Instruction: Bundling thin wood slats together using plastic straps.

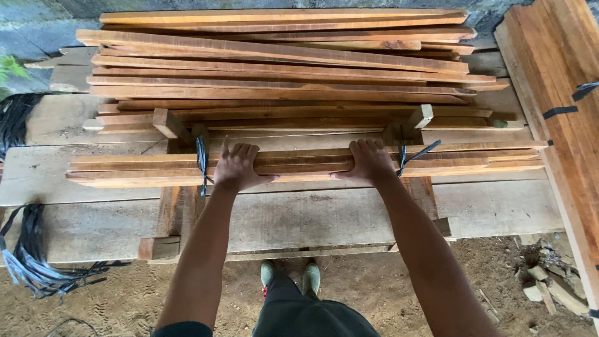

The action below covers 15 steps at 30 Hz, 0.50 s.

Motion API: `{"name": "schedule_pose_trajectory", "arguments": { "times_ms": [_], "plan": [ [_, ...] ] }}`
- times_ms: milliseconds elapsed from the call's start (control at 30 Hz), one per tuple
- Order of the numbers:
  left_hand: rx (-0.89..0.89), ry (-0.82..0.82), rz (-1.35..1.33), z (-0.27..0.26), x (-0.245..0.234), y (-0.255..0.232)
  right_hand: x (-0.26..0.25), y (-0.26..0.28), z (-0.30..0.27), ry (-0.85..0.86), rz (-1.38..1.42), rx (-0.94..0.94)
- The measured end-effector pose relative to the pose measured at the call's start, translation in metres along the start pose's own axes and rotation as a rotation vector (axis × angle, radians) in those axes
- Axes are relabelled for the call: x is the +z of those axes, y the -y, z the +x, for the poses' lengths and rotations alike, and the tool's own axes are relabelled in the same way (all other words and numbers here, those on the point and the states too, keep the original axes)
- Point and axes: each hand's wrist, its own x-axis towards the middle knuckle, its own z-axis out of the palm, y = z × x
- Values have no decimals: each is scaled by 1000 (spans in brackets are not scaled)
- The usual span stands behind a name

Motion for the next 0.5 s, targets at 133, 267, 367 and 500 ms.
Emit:
{"name": "schedule_pose_trajectory", "arguments": {
  "times_ms": [133, 267, 367, 500],
  "plan": [
    [21, -33, 15, 0, 7, 2, -6, 1, 1, -22, -20, -10],
    [80, -89, 35, 2, 4, 8, -2, 0, 2, -44, -8, -6],
    [48, -30, 11, 1, 5, 7, 5, -2, 3, -1, -25, 9],
    [10, 128, 3, 1, 14, 12, 16, -8, 3, 139, 2, 47]
  ]
}}
